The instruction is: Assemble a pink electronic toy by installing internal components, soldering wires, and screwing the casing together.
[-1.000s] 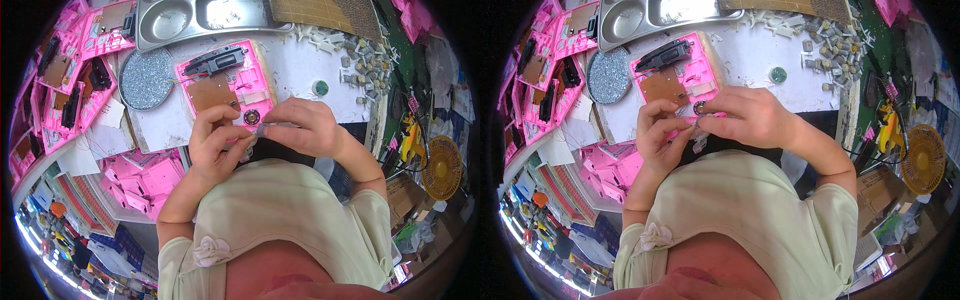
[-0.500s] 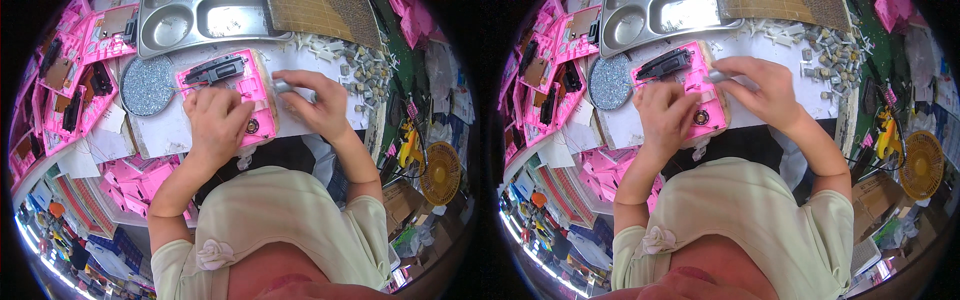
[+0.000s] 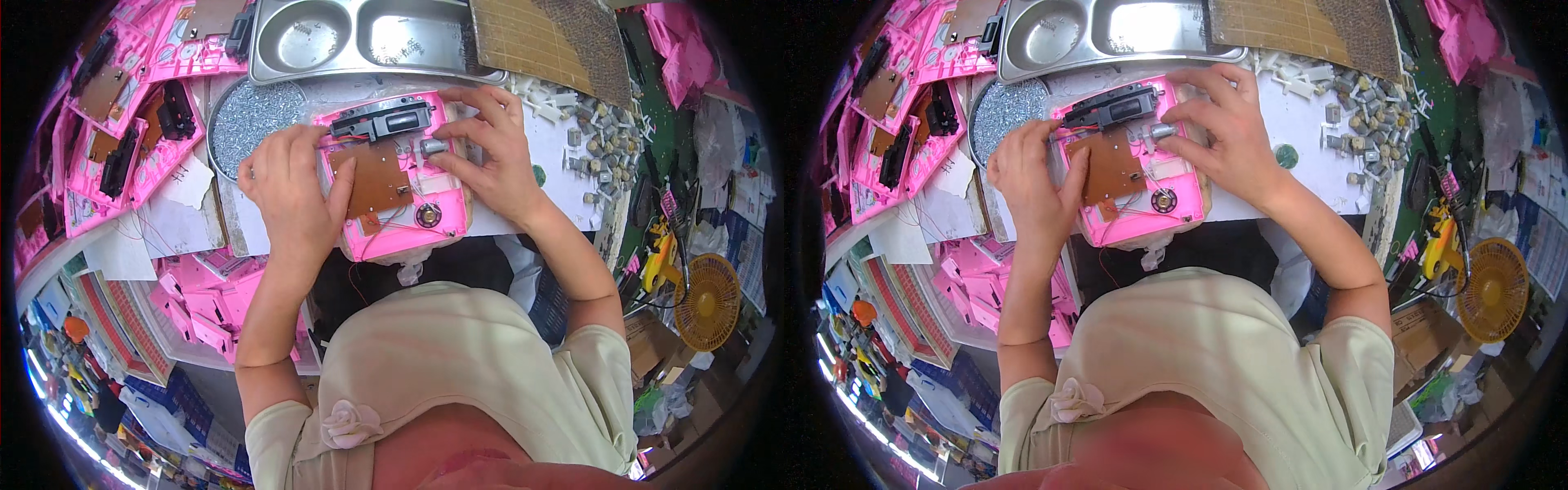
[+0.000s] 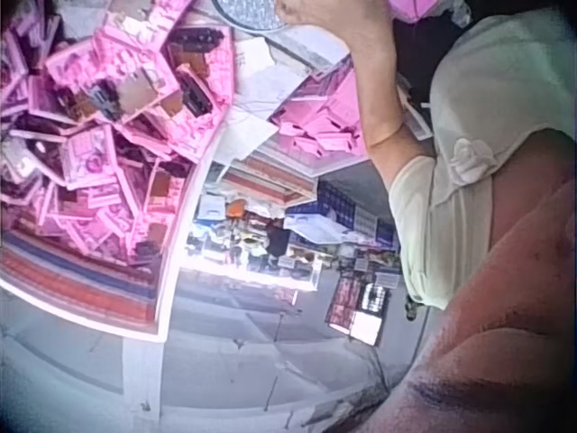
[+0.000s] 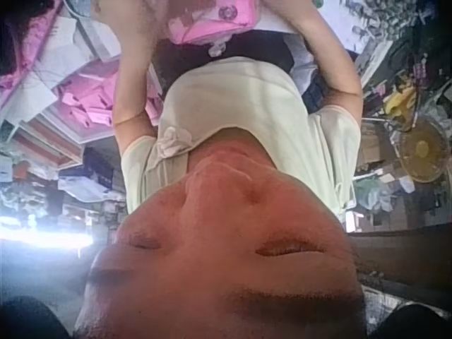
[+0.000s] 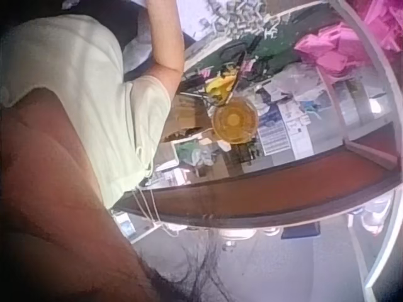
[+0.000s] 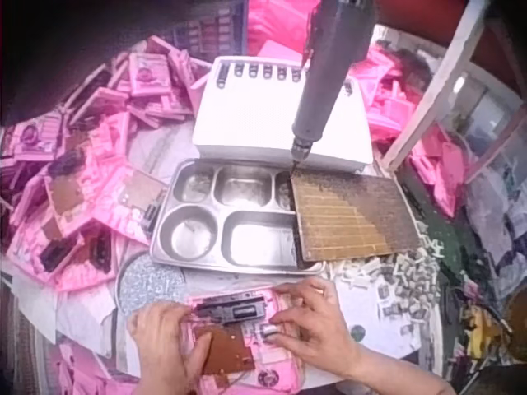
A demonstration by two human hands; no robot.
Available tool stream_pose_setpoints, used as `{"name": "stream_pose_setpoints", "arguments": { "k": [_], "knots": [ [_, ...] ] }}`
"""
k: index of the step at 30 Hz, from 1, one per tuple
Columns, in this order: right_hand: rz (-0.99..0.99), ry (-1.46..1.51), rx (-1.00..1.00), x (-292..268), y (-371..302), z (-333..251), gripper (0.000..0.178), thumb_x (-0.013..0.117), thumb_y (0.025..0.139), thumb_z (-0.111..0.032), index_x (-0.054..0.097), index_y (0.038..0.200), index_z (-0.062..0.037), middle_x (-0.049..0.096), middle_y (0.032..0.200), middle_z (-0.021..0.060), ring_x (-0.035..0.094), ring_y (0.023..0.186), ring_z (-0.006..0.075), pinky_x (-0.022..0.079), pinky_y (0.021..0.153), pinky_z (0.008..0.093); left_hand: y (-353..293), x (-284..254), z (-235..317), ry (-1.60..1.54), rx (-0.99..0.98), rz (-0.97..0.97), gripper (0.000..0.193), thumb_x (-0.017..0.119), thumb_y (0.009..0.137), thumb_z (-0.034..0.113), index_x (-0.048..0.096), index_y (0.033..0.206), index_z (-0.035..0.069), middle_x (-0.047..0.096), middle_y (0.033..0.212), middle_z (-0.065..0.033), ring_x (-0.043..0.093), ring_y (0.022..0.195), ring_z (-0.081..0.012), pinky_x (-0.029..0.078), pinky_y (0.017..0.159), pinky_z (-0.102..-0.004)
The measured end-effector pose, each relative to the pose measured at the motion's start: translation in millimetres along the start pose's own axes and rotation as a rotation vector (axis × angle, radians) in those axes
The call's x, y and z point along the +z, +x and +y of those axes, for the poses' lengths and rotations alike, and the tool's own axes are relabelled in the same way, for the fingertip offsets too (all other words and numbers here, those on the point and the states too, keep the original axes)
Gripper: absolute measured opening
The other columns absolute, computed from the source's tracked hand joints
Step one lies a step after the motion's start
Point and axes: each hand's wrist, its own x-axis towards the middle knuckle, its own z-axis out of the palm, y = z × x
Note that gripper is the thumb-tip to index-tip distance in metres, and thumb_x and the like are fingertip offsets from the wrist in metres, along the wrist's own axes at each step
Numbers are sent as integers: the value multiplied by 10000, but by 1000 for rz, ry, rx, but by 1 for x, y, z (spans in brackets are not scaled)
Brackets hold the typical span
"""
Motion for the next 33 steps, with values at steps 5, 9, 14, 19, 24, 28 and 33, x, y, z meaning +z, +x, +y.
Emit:
{"name": "stream_pose_setpoints", "arguments": {
  "k": [5,9,14,19,24,28,33],
  "knots": [
    [-71,-158,-75,-11,11,-11,224,842,718,-233,773,904,-130,649,1285,58,464,1221,361,411,1019,432,-16,-3,2,64,30,-58,168,802,784,145,713,925,161,646,890,11,581,944,-212,306,883,-389],
    [-126,-296,-133,-16,14,-16,224,829,730,-255,783,910,-129,648,1286,61,483,1204,374,442,982,444,-23,1,6,-4,65,2,154,812,765,138,710,877,163,634,857,19,573,892,-201,309,860,-393],
    [-125,-304,-129,-23,20,-23,188,817,738,-241,766,872,-120,655,1255,68,507,1184,368,483,916,433,-27,5,2,-60,108,40,163,804,741,159,716,878,147,603,866,31,571,910,-196,281,882,-424],
    [-23,-208,-293,-2,35,-43,156,788,694,-201,724,800,-106,658,1208,60,517,1181,345,499,893,426,-24,3,-1,-55,125,35,168,792,729,150,710,875,145,599,859,22,575,909,-195,288,881,-421],
    [-34,-101,-434,34,52,-43,143,737,671,-178,716,778,-85,669,1174,38,552,1146,314,514,854,423,-18,3,-5,-64,173,48,183,779,713,147,701,878,145,598,855,16,582,896,-194,296,883,-419],
    [-23,-89,-484,34,54,-36,164,747,656,-168,706,792,-84,674,1154,39,561,1133,314,523,836,416,-14,2,-12,-57,187,38,181,771,712,165,692,874,148,604,860,16,584,884,-191,301,878,-422],
    [-24,-61,-461,28,51,-36,209,772,632,-107,697,826,-91,682,1142,51,561,1117,317,522,846,410,-12,-3,-18,-67,127,-1,211,789,728,145,675,905,144,625,864,2,579,890,-220,330,869,-407]
  ]
}}
